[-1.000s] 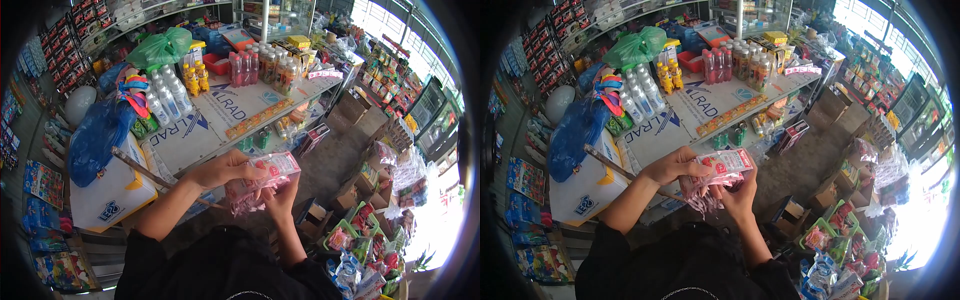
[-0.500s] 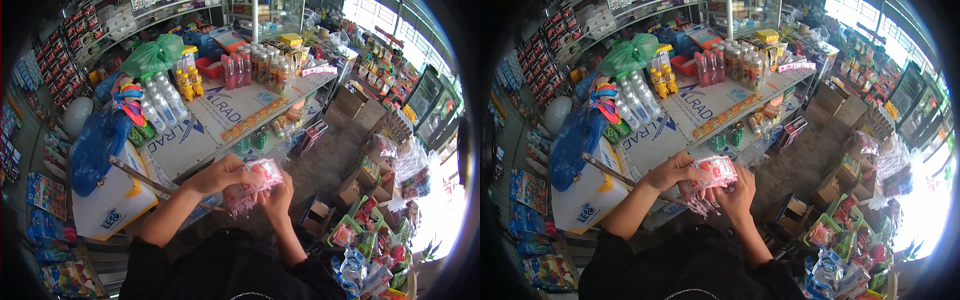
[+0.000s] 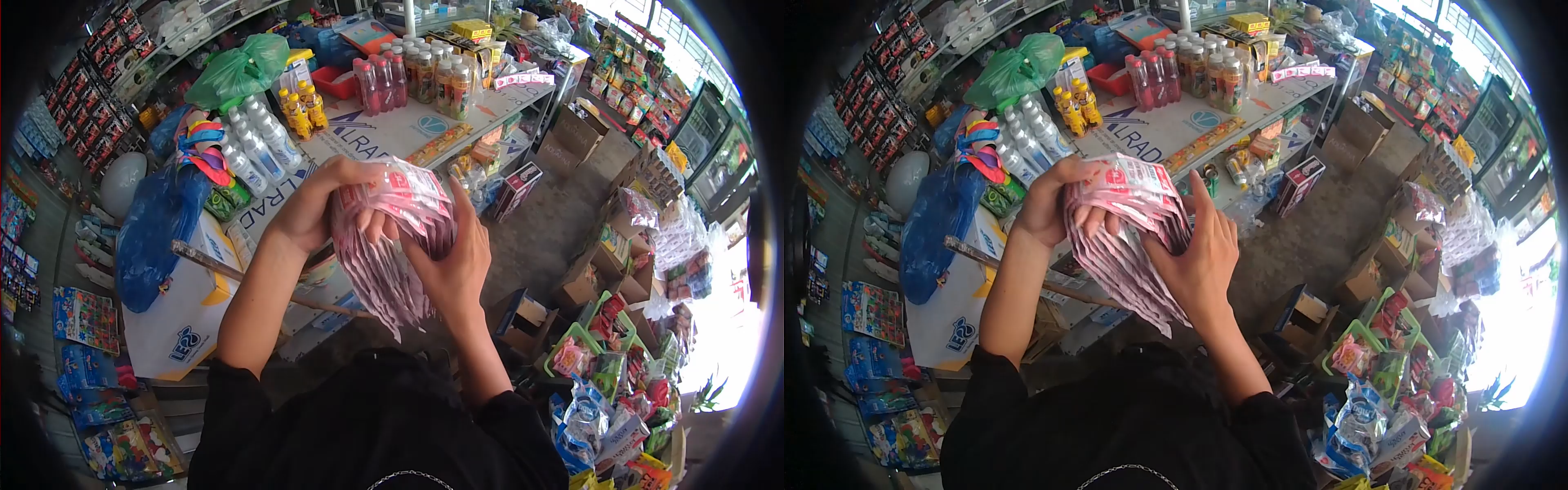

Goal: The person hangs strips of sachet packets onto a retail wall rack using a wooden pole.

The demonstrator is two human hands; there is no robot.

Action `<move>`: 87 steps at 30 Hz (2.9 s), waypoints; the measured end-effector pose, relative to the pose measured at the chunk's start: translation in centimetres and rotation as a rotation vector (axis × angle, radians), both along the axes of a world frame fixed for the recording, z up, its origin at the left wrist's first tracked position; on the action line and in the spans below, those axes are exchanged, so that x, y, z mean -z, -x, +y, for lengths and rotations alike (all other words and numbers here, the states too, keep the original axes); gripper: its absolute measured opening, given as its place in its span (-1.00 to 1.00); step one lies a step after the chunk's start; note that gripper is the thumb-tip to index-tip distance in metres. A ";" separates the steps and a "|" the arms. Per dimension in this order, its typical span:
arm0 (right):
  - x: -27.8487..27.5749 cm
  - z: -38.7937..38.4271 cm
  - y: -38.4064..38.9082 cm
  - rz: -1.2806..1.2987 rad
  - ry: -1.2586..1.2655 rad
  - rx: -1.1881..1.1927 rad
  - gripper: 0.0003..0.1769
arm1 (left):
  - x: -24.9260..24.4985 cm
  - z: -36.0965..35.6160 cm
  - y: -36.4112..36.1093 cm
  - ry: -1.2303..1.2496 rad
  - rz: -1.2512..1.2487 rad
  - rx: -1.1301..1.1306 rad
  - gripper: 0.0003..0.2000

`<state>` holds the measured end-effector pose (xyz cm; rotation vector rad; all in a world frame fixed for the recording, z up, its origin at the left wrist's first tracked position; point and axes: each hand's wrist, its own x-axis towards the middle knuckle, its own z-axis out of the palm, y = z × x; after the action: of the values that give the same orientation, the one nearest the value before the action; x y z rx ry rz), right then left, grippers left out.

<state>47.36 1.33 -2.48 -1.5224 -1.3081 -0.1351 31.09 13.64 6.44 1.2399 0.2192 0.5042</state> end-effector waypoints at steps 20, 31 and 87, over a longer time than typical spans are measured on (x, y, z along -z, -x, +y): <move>-0.5 0.8 -1.2 -0.201 -0.183 0.023 -0.33 | -0.8 -2.5 -0.8 -0.079 0.156 -0.011 -0.53; -5.1 0.5 -6.4 -0.652 -0.244 -0.086 -0.38 | 0.6 -3.3 0.8 -0.142 0.193 0.029 -0.51; 0.8 -2.0 9.7 -0.768 0.069 -0.658 -0.41 | 11.8 -8.2 16.3 0.095 0.474 -0.103 -0.67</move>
<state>37.69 -0.70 -3.29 -1.0342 -2.3815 -0.2649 14.82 5.43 -5.32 1.2449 0.7034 0.2766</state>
